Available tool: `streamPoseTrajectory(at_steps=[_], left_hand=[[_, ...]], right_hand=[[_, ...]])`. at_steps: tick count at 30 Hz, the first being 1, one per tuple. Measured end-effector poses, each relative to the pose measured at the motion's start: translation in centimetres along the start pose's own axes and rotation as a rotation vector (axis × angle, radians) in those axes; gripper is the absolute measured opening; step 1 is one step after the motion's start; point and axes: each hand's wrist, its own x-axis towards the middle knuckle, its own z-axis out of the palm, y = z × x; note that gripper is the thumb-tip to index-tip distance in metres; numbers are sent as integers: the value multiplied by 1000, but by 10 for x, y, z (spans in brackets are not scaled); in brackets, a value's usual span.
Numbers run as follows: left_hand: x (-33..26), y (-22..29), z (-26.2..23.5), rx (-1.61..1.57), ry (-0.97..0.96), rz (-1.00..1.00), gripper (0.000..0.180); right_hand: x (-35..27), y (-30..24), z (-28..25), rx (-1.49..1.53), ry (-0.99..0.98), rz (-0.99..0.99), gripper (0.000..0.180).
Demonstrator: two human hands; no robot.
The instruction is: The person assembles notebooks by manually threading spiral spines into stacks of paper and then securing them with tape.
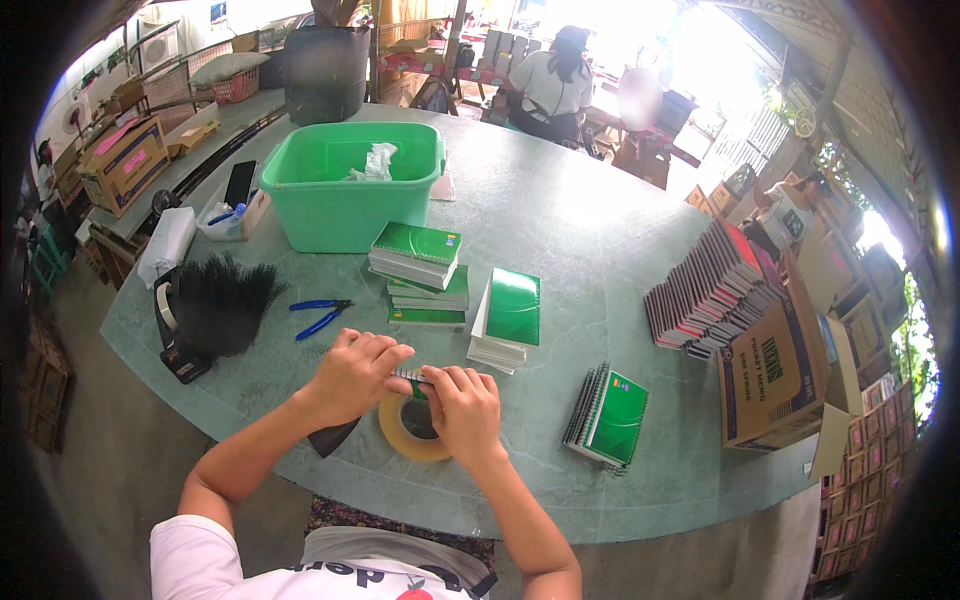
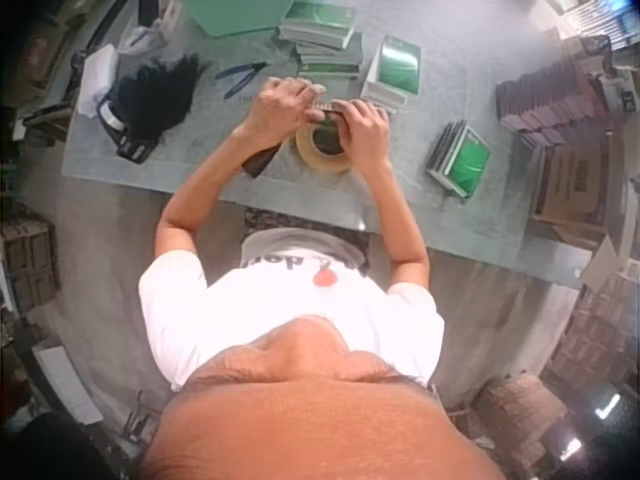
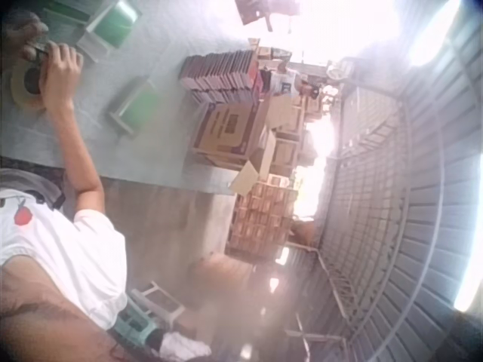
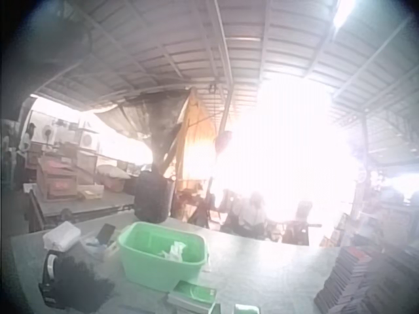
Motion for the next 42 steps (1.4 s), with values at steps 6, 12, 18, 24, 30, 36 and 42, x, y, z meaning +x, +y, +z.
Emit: streamPoseTrajectory(at_steps=[6,12,18,24,30,36,42], left_hand=[[-1,-1,5,31,-127,1,20],[-18,12,-11,-47,51,79,24],[-90,-39,-6,-42,-207,-324,37],[-90,-24,-33,-296,-468,-649,49],[-5,23,-68,-274,213,-340,38],[5,31,-44,-249,3,-259,35],[9,33,-14,-197,33,-165,33]], right_hand=[[-2,-1,2,-24,-14,10,16],[4,-9,4,-68,-25,49,13],[1,-5,4,-23,-18,76,14],[4,-6,5,133,36,134,16],[9,1,6,196,-16,167,13],[-9,33,-16,601,-157,525,18],[-28,33,0,1050,-35,617,19]])
